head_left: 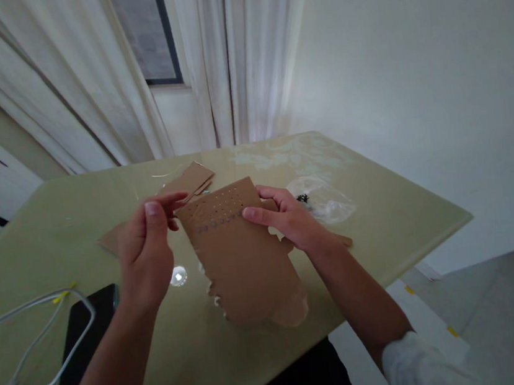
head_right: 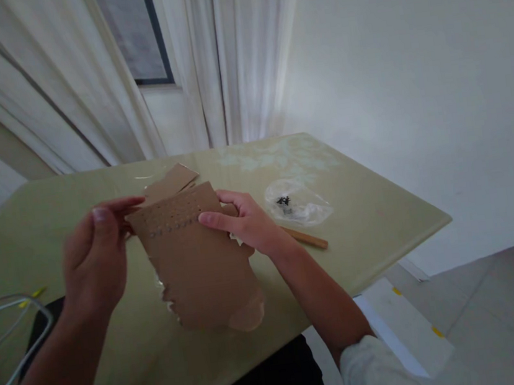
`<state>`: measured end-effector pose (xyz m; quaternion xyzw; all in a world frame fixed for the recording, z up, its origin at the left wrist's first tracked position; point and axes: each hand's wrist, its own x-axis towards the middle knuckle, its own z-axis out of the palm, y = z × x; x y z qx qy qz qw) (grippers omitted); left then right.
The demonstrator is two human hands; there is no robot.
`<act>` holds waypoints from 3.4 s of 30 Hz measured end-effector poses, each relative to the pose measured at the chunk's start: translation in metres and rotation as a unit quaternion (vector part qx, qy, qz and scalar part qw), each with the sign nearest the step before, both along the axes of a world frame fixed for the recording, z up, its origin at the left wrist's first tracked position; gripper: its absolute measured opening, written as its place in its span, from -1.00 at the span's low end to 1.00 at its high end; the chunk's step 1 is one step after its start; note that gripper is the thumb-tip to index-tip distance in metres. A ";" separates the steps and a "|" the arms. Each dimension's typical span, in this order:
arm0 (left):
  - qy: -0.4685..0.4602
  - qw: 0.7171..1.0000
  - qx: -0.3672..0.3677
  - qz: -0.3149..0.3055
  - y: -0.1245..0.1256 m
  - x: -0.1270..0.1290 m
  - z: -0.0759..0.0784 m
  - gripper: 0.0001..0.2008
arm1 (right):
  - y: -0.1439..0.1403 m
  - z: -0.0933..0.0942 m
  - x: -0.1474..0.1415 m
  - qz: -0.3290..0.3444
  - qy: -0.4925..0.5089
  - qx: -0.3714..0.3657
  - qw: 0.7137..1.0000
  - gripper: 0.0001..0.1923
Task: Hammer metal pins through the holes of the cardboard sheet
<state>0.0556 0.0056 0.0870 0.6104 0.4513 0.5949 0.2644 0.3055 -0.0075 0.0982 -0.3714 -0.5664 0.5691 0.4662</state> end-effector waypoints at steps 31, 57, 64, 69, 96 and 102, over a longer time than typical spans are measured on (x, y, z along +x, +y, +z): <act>0.128 0.972 0.174 0.089 -0.036 -0.010 -0.089 -0.87 | 0.015 -0.019 -0.019 0.081 0.049 -0.157 0.983 -0.45; 0.154 0.967 0.169 0.115 -0.044 -0.012 -0.075 -0.83 | 0.033 -0.012 -0.028 0.135 -0.017 -0.165 0.977 -0.50; 0.129 0.968 0.182 0.113 -0.044 -0.009 -0.072 -0.80 | 0.030 -0.008 -0.028 0.134 -0.021 -0.159 0.978 -0.51; 0.131 0.977 0.118 0.118 -0.039 -0.007 -0.075 -0.89 | 0.032 -0.001 -0.023 0.104 -0.037 -0.132 0.985 -0.47; 0.114 0.941 0.289 0.138 -0.053 -0.012 -0.074 -0.87 | 0.029 -0.001 -0.020 0.043 -0.217 0.033 0.975 -0.61; 0.066 0.972 0.085 0.209 -0.032 -0.010 -0.082 -0.90 | 0.038 0.005 -0.009 0.035 -0.110 -0.027 0.993 -0.55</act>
